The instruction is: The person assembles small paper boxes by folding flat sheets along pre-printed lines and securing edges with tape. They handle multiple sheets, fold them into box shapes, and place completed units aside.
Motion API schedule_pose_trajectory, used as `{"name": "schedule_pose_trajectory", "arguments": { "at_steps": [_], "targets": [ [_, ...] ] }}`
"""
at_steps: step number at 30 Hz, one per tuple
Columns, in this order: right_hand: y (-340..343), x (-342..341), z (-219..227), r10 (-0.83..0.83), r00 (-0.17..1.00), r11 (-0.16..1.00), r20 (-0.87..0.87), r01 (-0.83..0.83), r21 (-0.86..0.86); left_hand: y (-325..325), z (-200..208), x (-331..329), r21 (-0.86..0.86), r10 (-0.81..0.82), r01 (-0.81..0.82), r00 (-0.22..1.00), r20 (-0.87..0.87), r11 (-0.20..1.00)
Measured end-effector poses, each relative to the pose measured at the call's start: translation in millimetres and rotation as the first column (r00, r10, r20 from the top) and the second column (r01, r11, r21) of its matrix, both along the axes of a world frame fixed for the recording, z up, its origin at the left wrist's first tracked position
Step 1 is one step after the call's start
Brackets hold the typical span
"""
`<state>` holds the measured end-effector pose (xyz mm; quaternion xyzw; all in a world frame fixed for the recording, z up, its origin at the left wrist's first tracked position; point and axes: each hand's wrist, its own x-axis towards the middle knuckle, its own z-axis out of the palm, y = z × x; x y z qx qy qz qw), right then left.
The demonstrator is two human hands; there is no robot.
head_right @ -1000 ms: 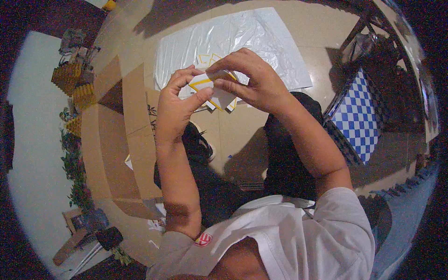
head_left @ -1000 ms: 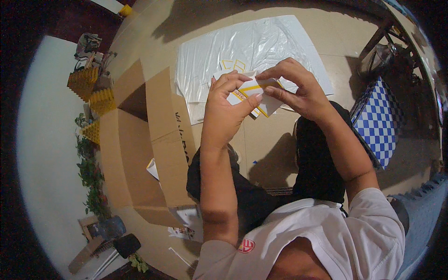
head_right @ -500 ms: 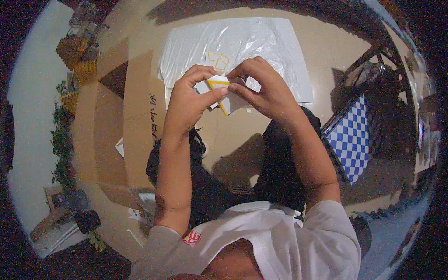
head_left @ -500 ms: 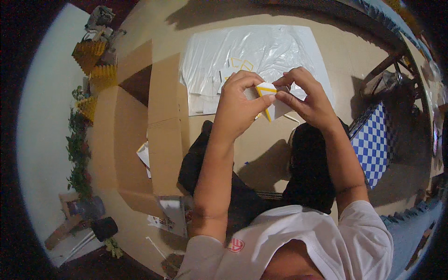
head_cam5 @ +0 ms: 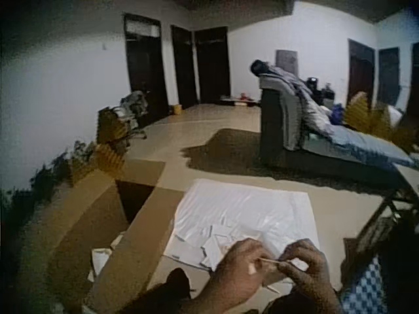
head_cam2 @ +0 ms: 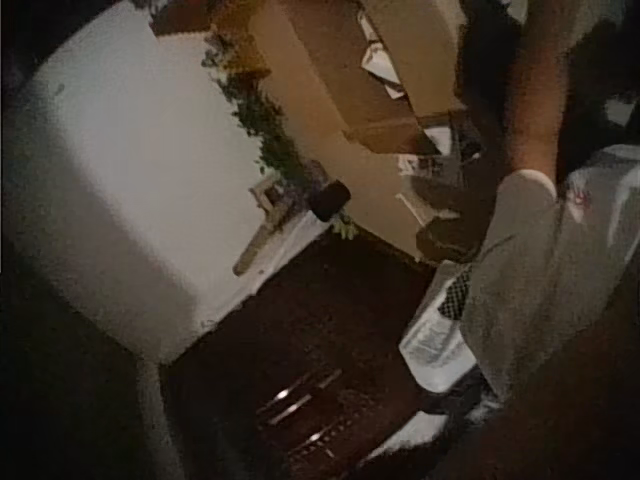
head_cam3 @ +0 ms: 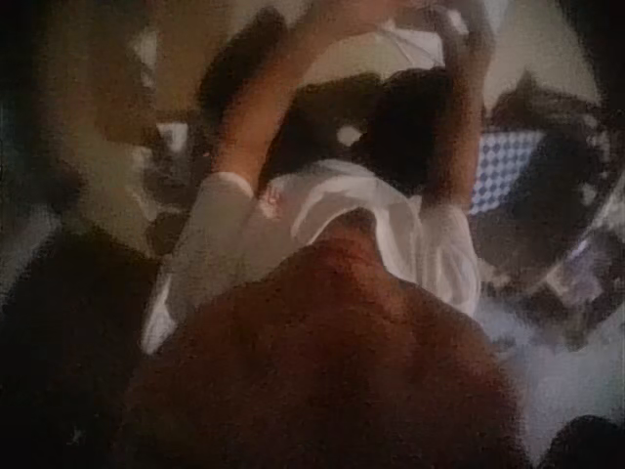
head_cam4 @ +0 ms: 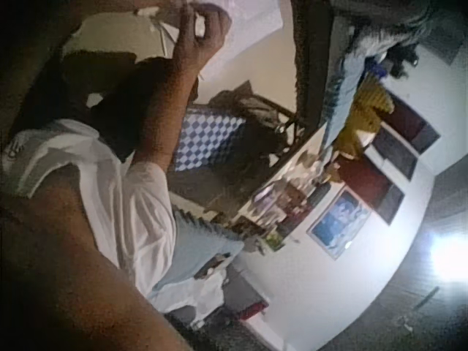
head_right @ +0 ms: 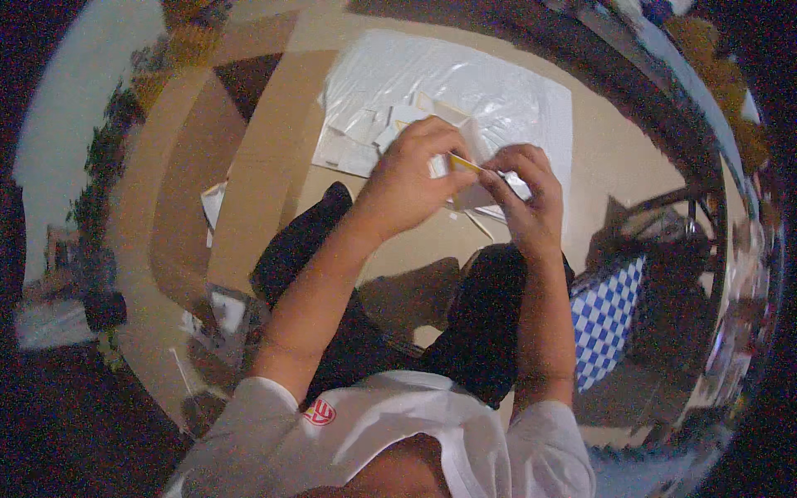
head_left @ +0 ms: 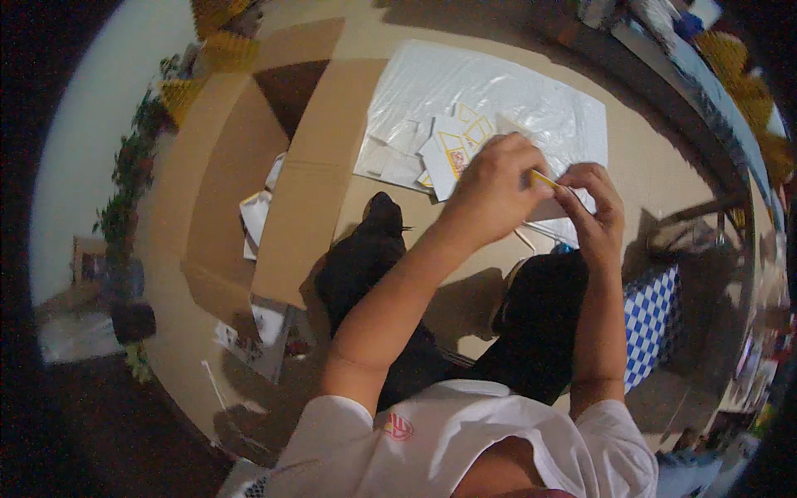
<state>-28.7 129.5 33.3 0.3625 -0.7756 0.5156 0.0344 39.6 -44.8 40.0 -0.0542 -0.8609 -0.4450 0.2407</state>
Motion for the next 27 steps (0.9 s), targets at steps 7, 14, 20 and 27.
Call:
{"name": "schedule_pose_trajectory", "arguments": {
  "at_steps": [7,14,20,27],
  "targets": [
    [-9,-1,-11,0.089,0.996,0.992,-0.001,-0.089,-0.084,-8,-4,6,-0.061,0.059,-0.076,0.968,-0.246,0.995],
    [-19,-12,-13,0.130,0.990,0.991,0.049,-0.129,-0.031,-15,-6,12,-0.081,0.190,-0.217,0.947,-0.258,0.973],
    [-77,-39,-11,0.075,0.997,0.994,0.027,-0.077,0.082,-20,14,15,0.164,0.442,-0.426,0.713,-0.544,0.890],
    [-262,-9,35,0.483,0.874,0.847,-0.059,-0.483,-0.221,-19,23,13,0.177,0.350,-0.331,0.592,-0.726,0.927]
  ]
}}
